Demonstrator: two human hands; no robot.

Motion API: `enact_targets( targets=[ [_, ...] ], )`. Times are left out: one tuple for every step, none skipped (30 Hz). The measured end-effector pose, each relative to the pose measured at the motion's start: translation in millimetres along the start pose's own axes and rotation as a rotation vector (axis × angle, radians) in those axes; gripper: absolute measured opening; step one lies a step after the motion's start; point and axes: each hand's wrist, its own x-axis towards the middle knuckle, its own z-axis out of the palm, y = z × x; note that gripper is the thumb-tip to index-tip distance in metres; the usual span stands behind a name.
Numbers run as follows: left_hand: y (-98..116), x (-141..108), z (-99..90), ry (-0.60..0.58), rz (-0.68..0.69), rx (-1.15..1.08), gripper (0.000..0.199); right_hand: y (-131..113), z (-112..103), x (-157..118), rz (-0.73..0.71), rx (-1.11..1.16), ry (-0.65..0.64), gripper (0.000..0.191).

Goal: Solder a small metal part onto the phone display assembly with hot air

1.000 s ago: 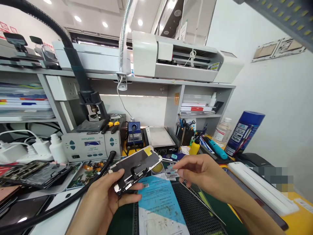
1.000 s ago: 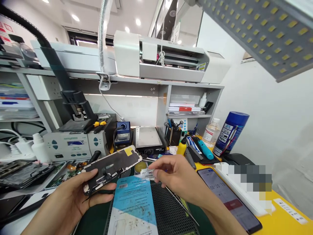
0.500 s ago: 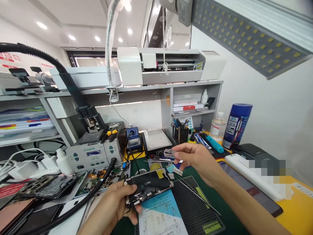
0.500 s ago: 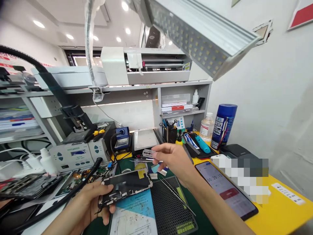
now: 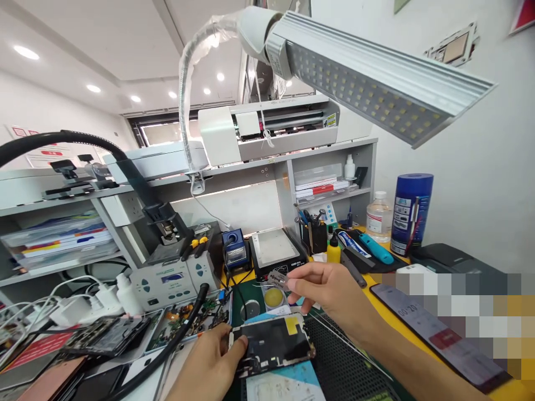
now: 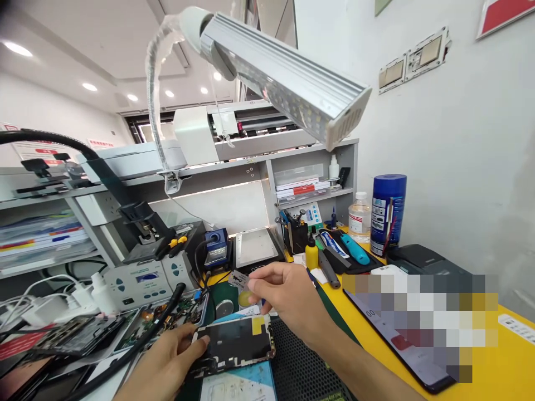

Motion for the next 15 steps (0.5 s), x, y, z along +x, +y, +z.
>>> enact_targets(
  targets=[
    [0, 1, -0.1, 0.020, 0.017, 0.056, 0.027, 0, 0, -1, -0.007, -0.004, -0.003, 0.017],
    [0, 1, -0.4, 0.040, 0.033, 0.118, 0.028, -1, 0, -1, -0.015, -0.007, -0.005, 0.017],
    [-1, 2, -1.1, 0.056, 0.048, 0.180, 0.030, -1, 0, -2, -0.021, -0.010, -0.008, 0.016],
    [0, 3, -2.4, 0.073, 0.067, 0.233, 0.031, -2, 0, -3, -0.027, -0.013, -0.010, 0.016],
    [0, 3, -4.2, 0.092, 0.087, 0.278, 0.032, -3, 0, -3, -0.031, -0.015, -0.011, 0.015],
    [1, 3, -6.4, 0.115, 0.109, 0.314, 0.032, -3, 0, -4, -0.034, -0.018, -0.010, 0.015],
    [3, 3, -8.8, 0.143, 0.131, 0.337, 0.031, -4, 1, -5, -0.037, -0.021, -0.008, 0.015],
    [6, 1, -11.0, 0.171, 0.154, 0.345, 0.029, -5, 1, -6, -0.042, -0.025, -0.005, 0.014],
    [10, 0, -12.6, 0.194, 0.177, 0.335, 0.028, -6, 2, -7, -0.048, -0.030, -0.003, 0.014],
    [15, -3, -13.2, 0.206, 0.199, 0.309, 0.027, -7, 3, -8, -0.056, -0.034, -0.003, 0.013],
    [21, -6, -12.4, 0.199, 0.217, 0.268, 0.027, -8, 3, -9, -0.066, -0.037, -0.005, 0.013],
    [27, -9, -10.2, 0.181, 0.232, 0.214, 0.028, -8, 4, -10, -0.077, -0.040, -0.012, 0.012],
    [33, -12, -6.5, 0.152, 0.240, 0.151, 0.030, -8, 5, -11, -0.089, -0.043, -0.020, 0.012],
    [39, -15, -1.5, 0.116, 0.238, 0.083, 0.031, -9, 6, -12, -0.102, -0.045, -0.030, 0.012],
    [44, -18, 4.6, 0.090, 0.226, 0.014, 0.032, -9, 6, -13, -0.116, -0.048, -0.040, 0.012]
  ],
)
